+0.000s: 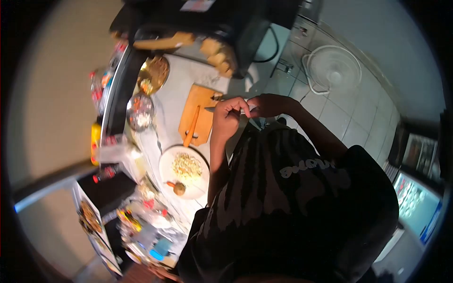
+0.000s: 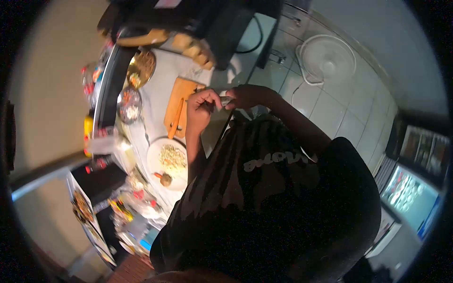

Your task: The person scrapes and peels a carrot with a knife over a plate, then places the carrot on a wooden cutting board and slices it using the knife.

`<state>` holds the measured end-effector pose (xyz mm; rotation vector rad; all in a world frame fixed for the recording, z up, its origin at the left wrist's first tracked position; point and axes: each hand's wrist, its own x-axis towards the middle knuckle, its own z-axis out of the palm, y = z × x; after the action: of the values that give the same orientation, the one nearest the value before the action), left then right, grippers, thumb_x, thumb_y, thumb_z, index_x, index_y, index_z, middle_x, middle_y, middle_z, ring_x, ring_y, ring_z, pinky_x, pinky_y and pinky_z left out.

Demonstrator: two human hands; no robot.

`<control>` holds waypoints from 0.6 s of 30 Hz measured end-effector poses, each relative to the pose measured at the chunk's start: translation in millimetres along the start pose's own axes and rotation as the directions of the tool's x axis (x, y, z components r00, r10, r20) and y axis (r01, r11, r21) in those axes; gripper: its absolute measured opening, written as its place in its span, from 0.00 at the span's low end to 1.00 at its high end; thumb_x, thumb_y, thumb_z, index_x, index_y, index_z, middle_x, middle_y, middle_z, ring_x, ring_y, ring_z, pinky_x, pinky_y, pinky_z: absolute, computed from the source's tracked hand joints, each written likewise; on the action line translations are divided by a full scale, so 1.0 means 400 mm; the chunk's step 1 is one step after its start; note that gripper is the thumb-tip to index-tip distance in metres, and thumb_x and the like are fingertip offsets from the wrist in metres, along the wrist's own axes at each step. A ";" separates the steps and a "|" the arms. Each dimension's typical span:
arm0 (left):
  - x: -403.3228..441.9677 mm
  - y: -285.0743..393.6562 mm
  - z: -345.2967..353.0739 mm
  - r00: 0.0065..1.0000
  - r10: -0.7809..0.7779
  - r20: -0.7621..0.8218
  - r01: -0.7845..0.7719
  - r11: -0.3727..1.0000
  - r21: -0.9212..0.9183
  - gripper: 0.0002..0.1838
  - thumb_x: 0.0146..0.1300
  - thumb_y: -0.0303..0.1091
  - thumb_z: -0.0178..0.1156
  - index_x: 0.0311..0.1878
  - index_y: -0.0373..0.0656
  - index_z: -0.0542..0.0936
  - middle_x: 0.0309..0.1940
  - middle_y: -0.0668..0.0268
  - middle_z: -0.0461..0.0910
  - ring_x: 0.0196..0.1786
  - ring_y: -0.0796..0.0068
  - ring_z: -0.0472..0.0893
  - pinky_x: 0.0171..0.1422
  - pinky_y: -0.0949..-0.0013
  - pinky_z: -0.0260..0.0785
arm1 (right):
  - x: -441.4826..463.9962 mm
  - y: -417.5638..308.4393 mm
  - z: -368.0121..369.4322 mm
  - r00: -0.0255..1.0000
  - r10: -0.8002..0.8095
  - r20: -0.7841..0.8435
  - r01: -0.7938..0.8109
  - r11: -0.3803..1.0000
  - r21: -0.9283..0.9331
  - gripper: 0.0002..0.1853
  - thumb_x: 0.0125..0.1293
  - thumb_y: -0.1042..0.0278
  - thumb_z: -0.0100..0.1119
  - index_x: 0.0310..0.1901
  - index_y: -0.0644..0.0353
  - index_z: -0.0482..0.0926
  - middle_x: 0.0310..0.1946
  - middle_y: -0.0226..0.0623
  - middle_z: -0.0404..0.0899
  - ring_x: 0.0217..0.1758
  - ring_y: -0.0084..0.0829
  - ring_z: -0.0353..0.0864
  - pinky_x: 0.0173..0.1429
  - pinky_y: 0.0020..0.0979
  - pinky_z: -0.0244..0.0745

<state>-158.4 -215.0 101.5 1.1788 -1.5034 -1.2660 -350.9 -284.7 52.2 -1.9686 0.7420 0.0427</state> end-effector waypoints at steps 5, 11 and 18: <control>-0.115 -0.058 -0.092 0.879 -0.021 -0.476 -0.039 0.992 -0.117 0.16 0.45 0.14 0.40 0.30 0.34 0.78 0.22 0.66 0.75 0.28 0.79 0.74 0.36 0.76 0.66 | 0.152 -0.033 0.040 0.974 0.001 0.226 0.023 0.995 -0.101 0.23 0.66 0.49 0.62 0.51 0.62 0.78 0.39 0.49 0.83 0.45 0.46 0.84 0.51 0.42 0.75; -0.234 -0.172 -0.161 0.575 0.099 -0.812 0.237 0.930 0.281 0.11 0.57 0.18 0.57 0.41 0.40 0.82 0.38 0.60 0.79 0.44 0.64 0.79 0.50 0.65 0.72 | 0.241 -0.082 0.095 0.986 -0.061 0.158 0.073 0.995 -0.069 0.24 0.65 0.54 0.62 0.55 0.63 0.73 0.42 0.55 0.82 0.45 0.49 0.84 0.50 0.44 0.75; -0.278 -0.279 -0.160 0.679 0.229 -0.698 0.397 0.685 0.611 0.22 0.51 0.29 0.67 0.53 0.47 0.81 0.50 0.59 0.77 0.53 0.54 0.75 0.58 0.51 0.67 | 0.323 -0.050 0.128 0.989 0.103 0.106 -0.105 0.994 0.014 0.38 0.65 0.65 0.59 0.74 0.59 0.54 0.45 0.59 0.80 0.50 0.50 0.83 0.54 0.45 0.75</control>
<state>-55.9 -126.5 -1.4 2.0030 -1.2958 -0.0404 -221.7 -298.5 -0.9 -1.8923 0.7722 0.1990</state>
